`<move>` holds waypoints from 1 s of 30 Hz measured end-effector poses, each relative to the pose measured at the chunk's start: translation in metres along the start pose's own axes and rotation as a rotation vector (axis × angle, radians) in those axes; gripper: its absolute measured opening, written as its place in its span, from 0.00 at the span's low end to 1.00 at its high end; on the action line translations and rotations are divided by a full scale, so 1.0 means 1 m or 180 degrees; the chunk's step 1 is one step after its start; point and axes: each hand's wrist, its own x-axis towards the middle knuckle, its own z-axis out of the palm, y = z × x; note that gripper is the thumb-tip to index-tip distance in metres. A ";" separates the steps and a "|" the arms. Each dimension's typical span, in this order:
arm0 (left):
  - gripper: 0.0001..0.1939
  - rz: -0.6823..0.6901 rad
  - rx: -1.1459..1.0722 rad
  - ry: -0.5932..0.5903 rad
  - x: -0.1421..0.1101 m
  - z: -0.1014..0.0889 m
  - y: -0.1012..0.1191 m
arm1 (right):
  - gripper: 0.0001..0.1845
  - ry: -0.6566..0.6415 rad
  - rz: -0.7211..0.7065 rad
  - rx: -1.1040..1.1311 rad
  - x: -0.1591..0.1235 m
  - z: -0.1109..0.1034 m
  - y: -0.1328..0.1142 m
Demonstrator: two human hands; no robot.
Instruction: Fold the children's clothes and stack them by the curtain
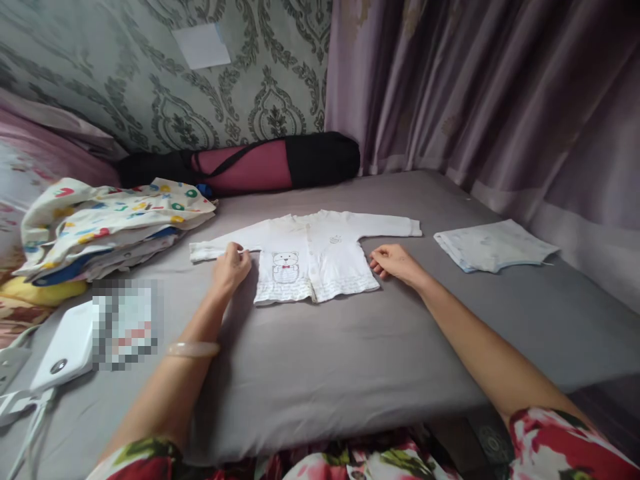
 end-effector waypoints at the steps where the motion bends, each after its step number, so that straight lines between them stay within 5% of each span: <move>1: 0.12 -0.0049 -0.0032 -0.0113 -0.006 -0.002 0.001 | 0.09 0.0016 -0.0040 -0.0206 -0.002 0.002 0.002; 7: 0.15 -0.0376 -0.0562 -0.0713 -0.052 -0.007 0.015 | 0.20 0.0098 -0.0561 -0.1824 -0.016 0.009 -0.001; 18: 0.26 -0.0357 -0.1388 -0.0831 -0.077 -0.004 0.005 | 0.12 -0.0016 -0.0409 -0.2109 -0.035 0.009 -0.002; 24: 0.26 -0.0208 -0.1049 -0.0947 -0.079 -0.007 0.000 | 0.15 -0.0142 -0.0483 -0.2336 -0.040 0.001 -0.003; 27: 0.25 0.0015 -0.0635 -0.0610 -0.080 -0.006 -0.001 | 0.16 0.0318 -0.0773 -0.2478 -0.035 0.002 -0.006; 30: 0.19 0.0685 -0.0483 0.0198 -0.080 -0.004 0.005 | 0.17 0.0470 -0.1803 -0.2420 -0.015 0.016 -0.013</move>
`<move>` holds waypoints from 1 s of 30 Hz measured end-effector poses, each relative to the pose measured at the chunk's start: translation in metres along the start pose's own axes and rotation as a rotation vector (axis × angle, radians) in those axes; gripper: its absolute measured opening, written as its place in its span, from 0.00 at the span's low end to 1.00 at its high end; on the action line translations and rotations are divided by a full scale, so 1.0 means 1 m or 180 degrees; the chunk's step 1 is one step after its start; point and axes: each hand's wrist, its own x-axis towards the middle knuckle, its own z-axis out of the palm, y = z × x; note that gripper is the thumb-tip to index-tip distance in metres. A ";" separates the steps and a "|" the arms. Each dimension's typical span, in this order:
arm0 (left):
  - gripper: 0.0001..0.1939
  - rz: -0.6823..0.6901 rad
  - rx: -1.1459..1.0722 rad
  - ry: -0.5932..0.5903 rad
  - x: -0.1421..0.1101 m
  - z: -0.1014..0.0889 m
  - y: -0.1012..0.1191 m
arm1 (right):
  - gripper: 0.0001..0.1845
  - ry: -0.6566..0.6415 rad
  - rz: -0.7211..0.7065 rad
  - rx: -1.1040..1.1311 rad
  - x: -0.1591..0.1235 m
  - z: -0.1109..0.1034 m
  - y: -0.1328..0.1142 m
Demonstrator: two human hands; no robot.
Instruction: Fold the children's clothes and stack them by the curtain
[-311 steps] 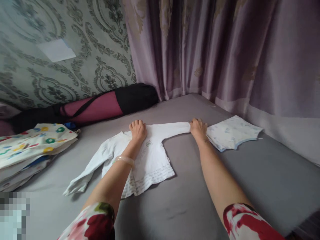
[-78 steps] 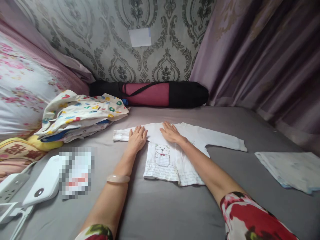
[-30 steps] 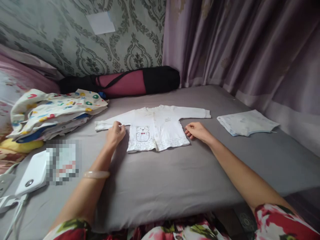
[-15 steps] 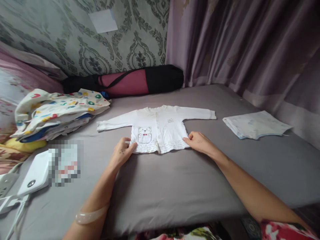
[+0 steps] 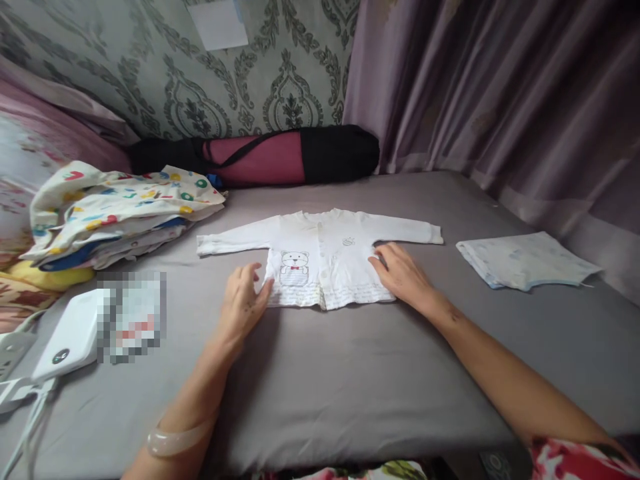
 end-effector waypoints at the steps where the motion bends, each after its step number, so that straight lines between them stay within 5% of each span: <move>1: 0.17 0.0316 -0.0031 0.0134 0.000 0.002 0.004 | 0.20 0.0000 -0.0407 0.0071 0.011 0.006 -0.001; 4: 0.15 0.1211 -0.0361 -0.0143 -0.003 0.008 0.015 | 0.28 -0.0406 -0.1062 0.0049 0.047 0.027 -0.002; 10: 0.18 0.1790 -0.0505 -0.1076 -0.010 0.013 0.022 | 0.36 -0.0801 -0.0934 -0.0233 0.088 0.052 0.012; 17: 0.10 0.1988 -0.0359 -0.1079 -0.008 0.009 0.023 | 0.36 -0.0900 -0.1419 -0.0298 0.049 0.046 0.004; 30: 0.16 0.2110 -0.0212 -0.0798 -0.013 0.022 0.035 | 0.31 -0.1107 -0.2072 0.0227 -0.020 0.028 -0.018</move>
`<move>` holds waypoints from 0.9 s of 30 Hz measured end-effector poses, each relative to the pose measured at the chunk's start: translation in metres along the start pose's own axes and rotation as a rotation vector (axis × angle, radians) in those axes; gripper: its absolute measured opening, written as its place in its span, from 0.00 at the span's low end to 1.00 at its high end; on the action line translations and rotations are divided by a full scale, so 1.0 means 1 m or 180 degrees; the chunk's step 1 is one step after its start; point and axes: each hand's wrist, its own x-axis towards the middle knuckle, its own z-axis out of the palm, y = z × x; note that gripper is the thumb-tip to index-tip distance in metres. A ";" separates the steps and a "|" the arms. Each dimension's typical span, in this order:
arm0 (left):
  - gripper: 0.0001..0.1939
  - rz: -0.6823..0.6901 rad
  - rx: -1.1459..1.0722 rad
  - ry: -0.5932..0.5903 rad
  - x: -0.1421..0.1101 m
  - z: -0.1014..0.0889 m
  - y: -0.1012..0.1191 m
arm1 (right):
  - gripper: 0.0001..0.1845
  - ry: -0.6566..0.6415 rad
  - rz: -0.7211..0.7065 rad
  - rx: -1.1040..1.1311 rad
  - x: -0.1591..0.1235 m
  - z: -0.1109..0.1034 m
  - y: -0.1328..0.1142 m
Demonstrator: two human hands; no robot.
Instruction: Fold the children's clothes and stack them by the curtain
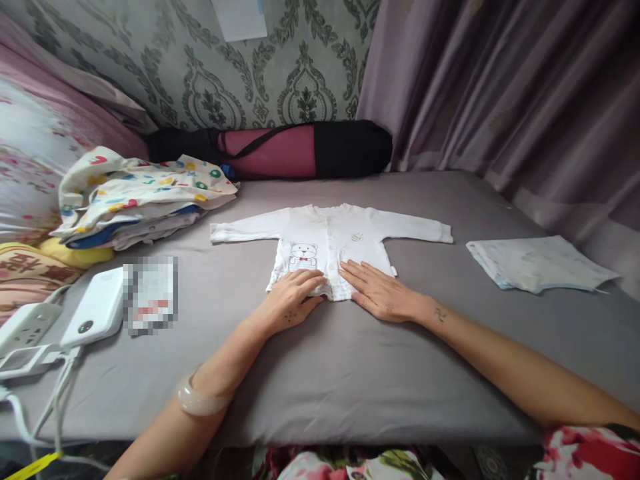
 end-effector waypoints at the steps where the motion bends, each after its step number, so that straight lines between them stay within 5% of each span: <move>1: 0.16 0.0066 -0.0052 -0.0006 0.001 0.001 0.002 | 0.31 0.0023 -0.0016 0.0068 -0.003 0.000 -0.005; 5: 0.18 0.0150 -0.0187 -0.0007 0.003 0.006 0.006 | 0.29 0.0178 -0.0034 0.0171 -0.011 -0.004 -0.025; 12: 0.11 -0.0073 0.0043 -0.0021 0.007 0.012 0.010 | 0.10 0.0215 0.0017 -0.0162 0.006 -0.023 -0.038; 17: 0.14 -0.0373 -0.0064 0.0140 0.011 0.013 0.011 | 0.10 0.0323 0.0133 -0.0594 0.020 -0.015 -0.042; 20: 0.15 -0.0736 -0.0413 0.0256 0.014 0.012 0.011 | 0.12 0.0771 0.0690 0.0155 0.023 -0.011 -0.038; 24: 0.17 -0.1332 -0.0975 0.0418 0.019 0.007 0.014 | 0.16 0.1403 0.1900 0.2127 0.029 -0.015 -0.024; 27: 0.16 -0.1192 -0.1135 0.0658 0.021 0.008 0.016 | 0.18 0.1516 0.2141 0.2900 0.032 -0.020 -0.018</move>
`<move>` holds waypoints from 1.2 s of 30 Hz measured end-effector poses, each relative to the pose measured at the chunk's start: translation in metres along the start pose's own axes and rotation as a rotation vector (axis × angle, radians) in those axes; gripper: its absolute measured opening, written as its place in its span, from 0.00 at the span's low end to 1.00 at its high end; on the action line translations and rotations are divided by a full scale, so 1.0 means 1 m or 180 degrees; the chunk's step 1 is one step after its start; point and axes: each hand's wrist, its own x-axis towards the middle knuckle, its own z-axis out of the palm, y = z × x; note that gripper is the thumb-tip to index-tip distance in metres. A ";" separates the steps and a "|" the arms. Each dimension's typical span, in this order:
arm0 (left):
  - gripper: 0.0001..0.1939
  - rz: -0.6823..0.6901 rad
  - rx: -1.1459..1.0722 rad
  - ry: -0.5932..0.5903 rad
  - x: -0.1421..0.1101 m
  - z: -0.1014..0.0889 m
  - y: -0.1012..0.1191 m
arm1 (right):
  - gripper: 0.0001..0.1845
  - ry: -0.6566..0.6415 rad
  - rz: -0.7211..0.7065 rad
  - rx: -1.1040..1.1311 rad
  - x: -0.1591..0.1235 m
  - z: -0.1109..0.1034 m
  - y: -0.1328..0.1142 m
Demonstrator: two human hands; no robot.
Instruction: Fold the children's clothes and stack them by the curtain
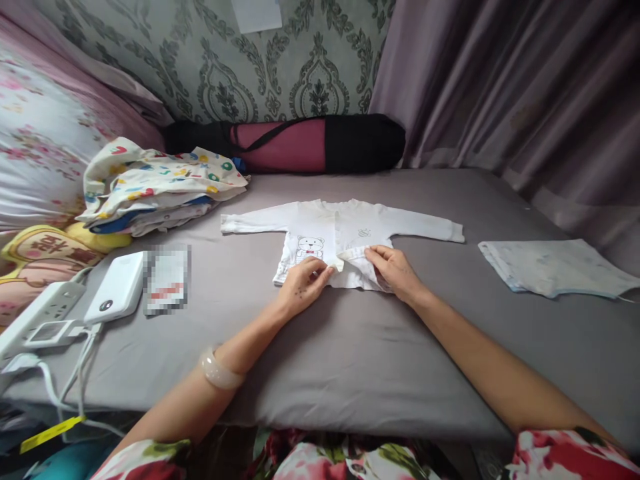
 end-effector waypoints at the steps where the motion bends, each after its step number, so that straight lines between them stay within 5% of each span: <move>1: 0.16 0.0173 0.0007 0.0031 0.000 0.001 0.000 | 0.19 -0.0042 -0.0034 0.0038 0.000 0.000 -0.001; 8: 0.14 0.1141 0.0974 -0.0585 -0.009 0.003 0.005 | 0.18 -0.0403 -0.0785 -0.0570 -0.015 0.013 -0.001; 12: 0.12 0.1193 0.0889 -0.0756 -0.009 -0.008 0.005 | 0.18 -0.0954 -0.0790 -0.0699 -0.020 0.006 -0.005; 17: 0.12 -0.0303 0.1332 0.0596 -0.007 -0.041 -0.031 | 0.17 0.0373 -0.0369 -0.1432 -0.007 -0.041 0.002; 19: 0.12 -0.1079 0.1638 0.0720 -0.008 -0.056 -0.046 | 0.18 0.0401 0.0092 -0.2046 -0.004 -0.062 0.008; 23: 0.13 -0.1932 0.1285 0.0182 -0.008 -0.074 -0.055 | 0.21 0.0035 0.1084 -0.2362 -0.011 -0.078 0.020; 31: 0.18 -0.2448 -0.0369 -0.0372 -0.007 -0.070 -0.033 | 0.15 -0.0029 0.0324 -0.1990 -0.024 -0.064 0.027; 36: 0.19 -0.2607 -0.0872 -0.0385 -0.007 -0.071 -0.036 | 0.19 -0.0138 0.1020 -0.0668 -0.028 -0.067 0.023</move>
